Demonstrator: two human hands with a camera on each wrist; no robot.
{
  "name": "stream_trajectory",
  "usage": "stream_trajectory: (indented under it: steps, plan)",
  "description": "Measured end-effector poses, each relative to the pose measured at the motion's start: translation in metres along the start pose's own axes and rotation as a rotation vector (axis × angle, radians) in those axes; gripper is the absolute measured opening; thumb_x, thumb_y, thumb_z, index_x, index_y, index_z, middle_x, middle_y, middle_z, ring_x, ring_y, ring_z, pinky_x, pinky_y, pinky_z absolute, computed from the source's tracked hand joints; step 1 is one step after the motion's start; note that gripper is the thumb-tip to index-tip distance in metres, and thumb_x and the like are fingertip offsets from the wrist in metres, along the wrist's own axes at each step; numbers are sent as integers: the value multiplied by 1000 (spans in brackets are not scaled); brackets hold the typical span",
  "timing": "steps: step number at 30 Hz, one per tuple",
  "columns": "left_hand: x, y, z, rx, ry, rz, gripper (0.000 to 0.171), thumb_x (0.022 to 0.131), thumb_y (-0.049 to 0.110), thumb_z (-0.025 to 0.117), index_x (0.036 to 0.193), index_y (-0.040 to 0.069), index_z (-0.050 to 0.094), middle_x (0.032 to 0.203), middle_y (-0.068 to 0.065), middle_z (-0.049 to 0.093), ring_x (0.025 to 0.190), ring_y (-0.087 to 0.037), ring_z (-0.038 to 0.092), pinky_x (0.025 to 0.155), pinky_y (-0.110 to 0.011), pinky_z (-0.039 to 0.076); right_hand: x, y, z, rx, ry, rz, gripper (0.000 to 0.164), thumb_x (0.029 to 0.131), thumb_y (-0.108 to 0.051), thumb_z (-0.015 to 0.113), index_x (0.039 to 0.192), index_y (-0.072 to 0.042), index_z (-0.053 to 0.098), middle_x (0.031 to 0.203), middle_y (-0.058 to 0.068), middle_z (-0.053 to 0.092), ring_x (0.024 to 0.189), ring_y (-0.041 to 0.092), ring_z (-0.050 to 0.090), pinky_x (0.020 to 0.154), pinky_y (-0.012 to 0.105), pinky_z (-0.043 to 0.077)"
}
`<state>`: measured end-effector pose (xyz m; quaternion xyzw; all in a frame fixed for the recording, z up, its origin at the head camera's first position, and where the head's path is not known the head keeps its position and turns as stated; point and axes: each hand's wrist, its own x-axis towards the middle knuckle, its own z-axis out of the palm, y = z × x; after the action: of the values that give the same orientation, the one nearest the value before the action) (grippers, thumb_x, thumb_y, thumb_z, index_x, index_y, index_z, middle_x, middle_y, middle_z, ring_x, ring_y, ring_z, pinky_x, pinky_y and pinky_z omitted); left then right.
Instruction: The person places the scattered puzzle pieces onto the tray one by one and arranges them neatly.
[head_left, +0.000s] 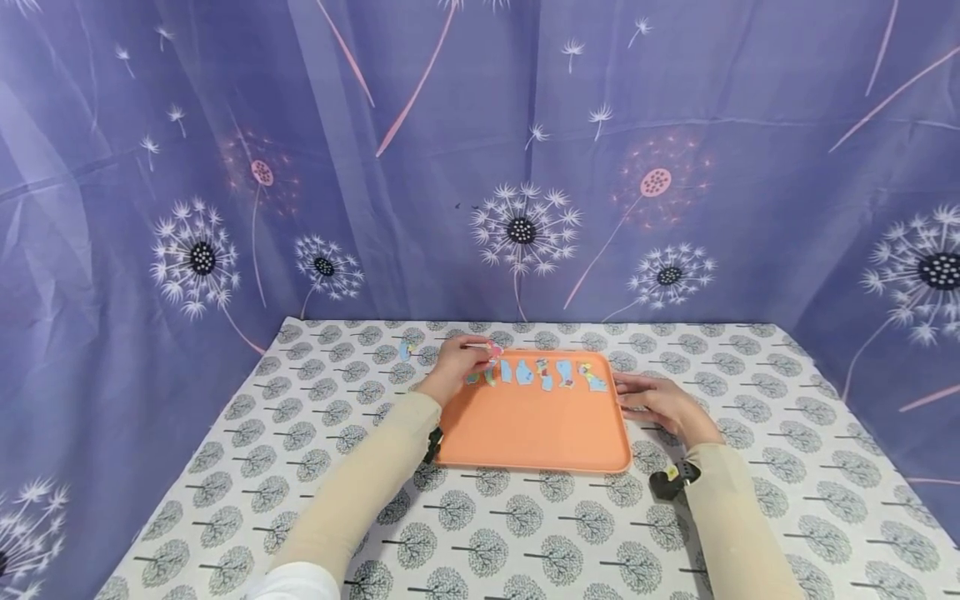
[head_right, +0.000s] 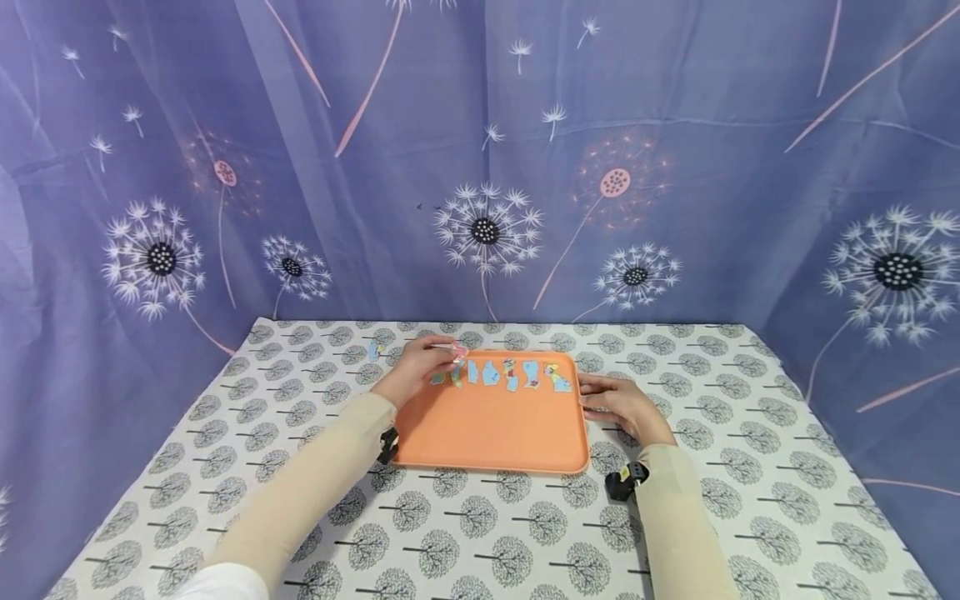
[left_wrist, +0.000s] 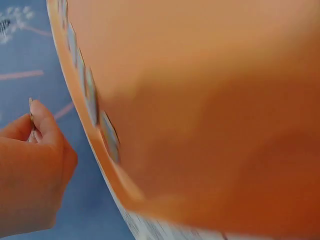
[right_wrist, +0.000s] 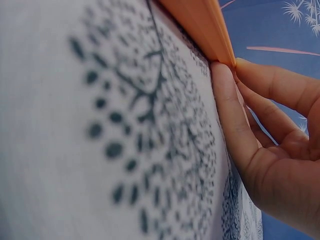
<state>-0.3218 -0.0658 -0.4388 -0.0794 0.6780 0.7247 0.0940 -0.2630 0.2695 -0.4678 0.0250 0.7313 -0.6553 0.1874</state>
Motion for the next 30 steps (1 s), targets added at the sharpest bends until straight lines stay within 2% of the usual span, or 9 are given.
stream_trajectory:
  steps: [3, 7, 9, 14, 20, 25, 30]
  plan:
    - [-2, -1, 15, 16, -35, -13, 38, 88, -5, 64, 125, -3, 60, 110, -20, 67, 104, -34, 65, 94, -39, 55, 0, -1, 0, 4, -2, -1, 62, 93, 2, 57, 148, 1, 30, 138, 27, 43, 92, 12, 66, 90, 32, 56]
    - [-5, -1, 35, 59, -59, -43, 36, 88, -1, 66, 124, 0, 62, 107, -15, 69, 99, -30, 67, 83, -32, 59, 1, -2, 1, 9, 4, 8, 62, 92, 3, 59, 148, 1, 31, 135, 24, 48, 92, 13, 66, 90, 32, 56]
    - [-7, -2, 45, 47, -75, -53, 36, 87, -1, 67, 123, 0, 62, 105, -14, 69, 97, -30, 68, 81, -32, 59, 1, -2, 1, 5, 4, 8, 63, 91, 3, 60, 147, 2, 32, 135, 24, 49, 92, 14, 67, 90, 32, 56]
    - [-14, -4, 68, -7, -128, -62, 34, 85, -8, 66, 119, -5, 63, 100, -17, 69, 98, -34, 67, 89, -39, 57, 0, -3, 2, 1, 2, 2, 63, 91, 3, 60, 147, 3, 31, 139, 28, 43, 92, 15, 67, 89, 32, 56]
    - [-23, -10, 92, 28, -170, -80, 31, 85, -9, 65, 115, -2, 66, 93, -13, 68, 86, -28, 69, 90, -40, 57, 0, -2, 2, 6, -1, -3, 63, 92, 3, 59, 147, 4, 30, 139, 28, 43, 92, 15, 67, 89, 32, 56]
    - [-30, -17, 109, 42, -177, -82, 28, 82, -13, 65, 108, -4, 67, 91, -12, 68, 82, -26, 70, 83, -37, 60, 0, -1, 1, 5, 3, -6, 62, 91, 4, 59, 146, 5, 30, 134, 25, 49, 91, 15, 67, 89, 32, 57]
    - [-34, -25, 124, 64, -164, -80, 28, 81, -15, 65, 106, -5, 66, 97, -14, 66, 80, -27, 70, 75, -33, 61, 1, 0, -1, 16, -2, -8, 63, 91, 5, 58, 146, 6, 29, 131, 22, 52, 91, 15, 67, 89, 32, 57]
